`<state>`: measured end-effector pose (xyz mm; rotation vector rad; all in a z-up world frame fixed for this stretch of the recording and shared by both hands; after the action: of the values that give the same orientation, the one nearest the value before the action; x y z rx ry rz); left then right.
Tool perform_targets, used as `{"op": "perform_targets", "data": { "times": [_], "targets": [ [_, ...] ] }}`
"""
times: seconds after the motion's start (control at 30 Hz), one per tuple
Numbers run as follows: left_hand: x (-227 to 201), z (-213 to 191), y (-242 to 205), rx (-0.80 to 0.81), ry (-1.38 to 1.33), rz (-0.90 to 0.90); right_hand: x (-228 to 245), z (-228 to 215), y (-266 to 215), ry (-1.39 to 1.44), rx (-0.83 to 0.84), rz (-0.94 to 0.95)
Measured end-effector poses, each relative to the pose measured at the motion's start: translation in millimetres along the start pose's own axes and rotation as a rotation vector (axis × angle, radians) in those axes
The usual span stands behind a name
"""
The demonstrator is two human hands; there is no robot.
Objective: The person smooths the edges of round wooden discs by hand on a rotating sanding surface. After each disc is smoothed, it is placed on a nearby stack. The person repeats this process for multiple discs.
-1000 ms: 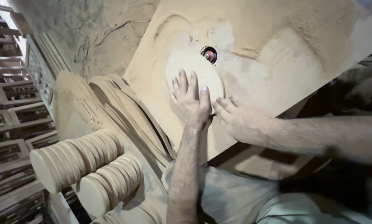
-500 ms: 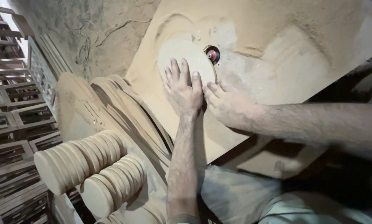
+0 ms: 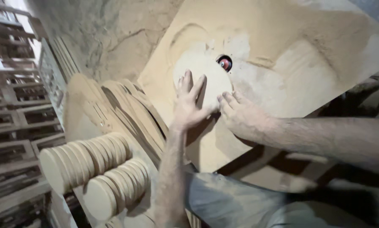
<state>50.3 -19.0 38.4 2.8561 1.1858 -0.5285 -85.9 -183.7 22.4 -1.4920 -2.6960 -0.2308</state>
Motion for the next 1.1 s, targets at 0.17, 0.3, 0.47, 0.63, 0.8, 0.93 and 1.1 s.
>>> {"op": "perform_targets", "data": {
  "times": [0.17, 0.3, 0.47, 0.63, 0.8, 0.93, 1.1],
  "targets": [
    [24.3, -39.3, 40.8, 0.328, 0.348, 0.245, -0.8, -0.3, 0.2, 0.023, 0.019, 0.014],
    [30.2, -41.8, 68.5, 0.437, 0.45, 0.388, -2.5, -2.8, 2.9, 0.033, 0.056, 0.002],
    [39.5, -28.1, 70.5, 0.296, 0.361, 0.445, -8.6, 1.6, 3.9, 0.032, 0.026, 0.011],
    [50.9, -18.9, 54.1, 0.145, 0.25, 0.347, -16.2, 4.6, 12.2, 0.015, 0.013, 0.052],
    [38.2, -12.7, 38.4, -0.007, 0.161, 0.33, -14.8, 9.5, 21.5, 0.023, 0.026, 0.039],
    [19.6, -12.7, 23.7, -0.054, 0.154, 0.172, -10.1, 13.4, 27.3, 0.043, -0.028, 0.045],
    [-9.9, -6.8, 5.7, -0.107, 0.249, -0.08, -6.3, 17.5, 33.1, 0.054, -0.028, 0.042]
  ]
}}
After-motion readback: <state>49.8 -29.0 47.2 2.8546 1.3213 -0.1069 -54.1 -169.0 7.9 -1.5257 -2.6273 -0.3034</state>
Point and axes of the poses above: each hand's wrist, its own y-axis towards the middle knuckle, its own z-axis out of the palm, x = y × z, the point moved 2 cm from there along y, towards the middle knuckle, and after that the axes turned 4 degrees about -z, right-handed, at the moved point
